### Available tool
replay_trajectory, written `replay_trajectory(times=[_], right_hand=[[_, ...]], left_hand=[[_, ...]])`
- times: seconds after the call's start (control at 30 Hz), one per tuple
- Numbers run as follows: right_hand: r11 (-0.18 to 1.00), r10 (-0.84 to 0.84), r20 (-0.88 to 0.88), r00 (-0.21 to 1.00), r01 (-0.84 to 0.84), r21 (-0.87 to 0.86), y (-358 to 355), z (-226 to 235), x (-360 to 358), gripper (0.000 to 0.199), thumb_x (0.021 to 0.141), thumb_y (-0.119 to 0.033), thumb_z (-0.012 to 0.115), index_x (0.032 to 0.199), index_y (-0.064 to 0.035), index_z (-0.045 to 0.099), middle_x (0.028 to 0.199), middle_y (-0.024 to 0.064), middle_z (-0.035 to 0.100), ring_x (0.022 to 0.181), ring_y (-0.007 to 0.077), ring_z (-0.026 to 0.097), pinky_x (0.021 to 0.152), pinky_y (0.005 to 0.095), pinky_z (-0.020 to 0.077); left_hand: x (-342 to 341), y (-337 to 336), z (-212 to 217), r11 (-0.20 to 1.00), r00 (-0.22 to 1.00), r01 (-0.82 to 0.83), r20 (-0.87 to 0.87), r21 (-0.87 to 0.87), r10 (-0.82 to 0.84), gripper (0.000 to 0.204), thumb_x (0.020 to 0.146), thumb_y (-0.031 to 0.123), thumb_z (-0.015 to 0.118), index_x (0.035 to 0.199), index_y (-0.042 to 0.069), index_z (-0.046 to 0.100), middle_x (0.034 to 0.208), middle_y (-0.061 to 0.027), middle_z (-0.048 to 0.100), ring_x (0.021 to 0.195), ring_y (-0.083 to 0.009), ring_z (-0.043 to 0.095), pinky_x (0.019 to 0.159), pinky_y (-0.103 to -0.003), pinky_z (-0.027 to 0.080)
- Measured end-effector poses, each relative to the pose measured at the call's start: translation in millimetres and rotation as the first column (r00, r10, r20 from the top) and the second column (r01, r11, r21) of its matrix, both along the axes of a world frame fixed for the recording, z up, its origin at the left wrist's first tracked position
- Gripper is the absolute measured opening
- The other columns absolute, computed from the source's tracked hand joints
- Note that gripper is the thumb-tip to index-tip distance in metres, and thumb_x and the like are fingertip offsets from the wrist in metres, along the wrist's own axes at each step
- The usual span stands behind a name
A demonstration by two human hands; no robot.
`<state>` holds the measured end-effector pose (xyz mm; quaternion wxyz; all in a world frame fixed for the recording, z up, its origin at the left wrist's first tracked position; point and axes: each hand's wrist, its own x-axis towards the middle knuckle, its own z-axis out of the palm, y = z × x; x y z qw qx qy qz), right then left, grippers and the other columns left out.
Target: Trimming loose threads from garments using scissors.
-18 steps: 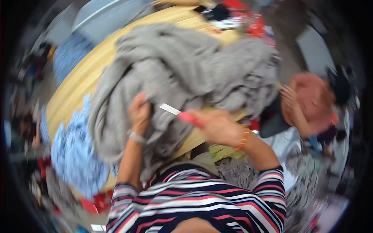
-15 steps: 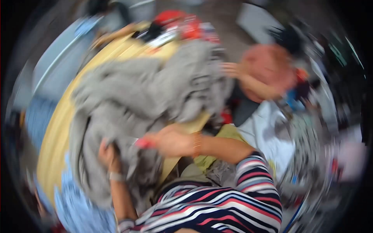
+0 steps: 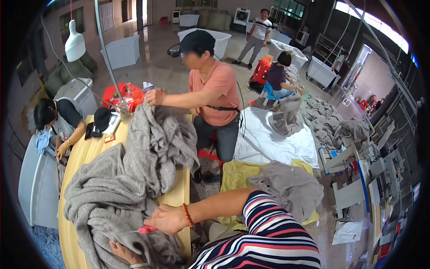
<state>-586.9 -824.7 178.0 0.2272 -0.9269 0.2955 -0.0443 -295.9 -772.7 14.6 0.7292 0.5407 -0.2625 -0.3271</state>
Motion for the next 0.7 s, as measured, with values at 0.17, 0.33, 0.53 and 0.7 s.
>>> replay_trajectory(times=[0.17,0.33,0.53,0.7], right_hand=[[0.996,0.078,0.063,0.995,-0.08,0.032,13,-4,-3,0.021,0.071,-0.007,0.057,0.091,-0.0002,0.053,0.069,0.0183,0.062,0.073,0.0372,0.064,0.062,0.045,0.0475],[0.999,0.055,0.04,0.998,-0.055,0.0,24,-12,-5,0.022,0.071,-0.007,0.058,0.09,0.0003,0.053,0.072,0.0186,0.064,0.075,0.0375,0.064,0.063,0.045,0.048],[0.997,0.082,0.039,0.996,-0.082,0.005,29,-9,-6,0.022,0.07,-0.009,0.06,0.091,-0.0014,0.055,0.075,0.018,0.065,0.081,0.036,0.065,0.067,0.0447,0.0497],[0.977,0.198,-0.103,0.975,-0.189,0.095,37,-12,-13,0.022,0.07,-0.011,0.061,0.091,-0.0058,0.057,0.078,0.0156,0.066,0.082,0.0335,0.066,0.068,0.0448,0.0505]], left_hand=[[-19,-9,11,0.995,0.997,0.06,-0.037,-0.083,-0.063,0.013,0.092,0.006,0.049,0.102,0.002,0.057,0.091,-0.0035,0.061,0.077,-0.0144,0.055,0.072,-0.028,0.047],[-19,-9,15,0.996,0.996,0.018,-0.086,-0.086,-0.026,0.016,0.088,0.003,0.045,0.101,0.004,0.055,0.088,-0.0032,0.06,0.075,-0.016,0.054,0.07,-0.03,0.048],[4,-13,-8,0.987,0.971,-0.159,0.177,-0.014,0.159,0.029,0.089,0.021,0.046,0.108,0.0,0.053,0.101,-0.0109,0.058,0.09,-0.0237,0.054,0.082,-0.033,0.045],[-7,-2,1,0.993,0.987,-0.118,0.115,0.013,0.116,0.055,0.093,0.034,0.048,0.132,-0.005,0.046,0.139,-0.0195,0.041,0.131,-0.0292,0.038,0.11,-0.04,0.029]])
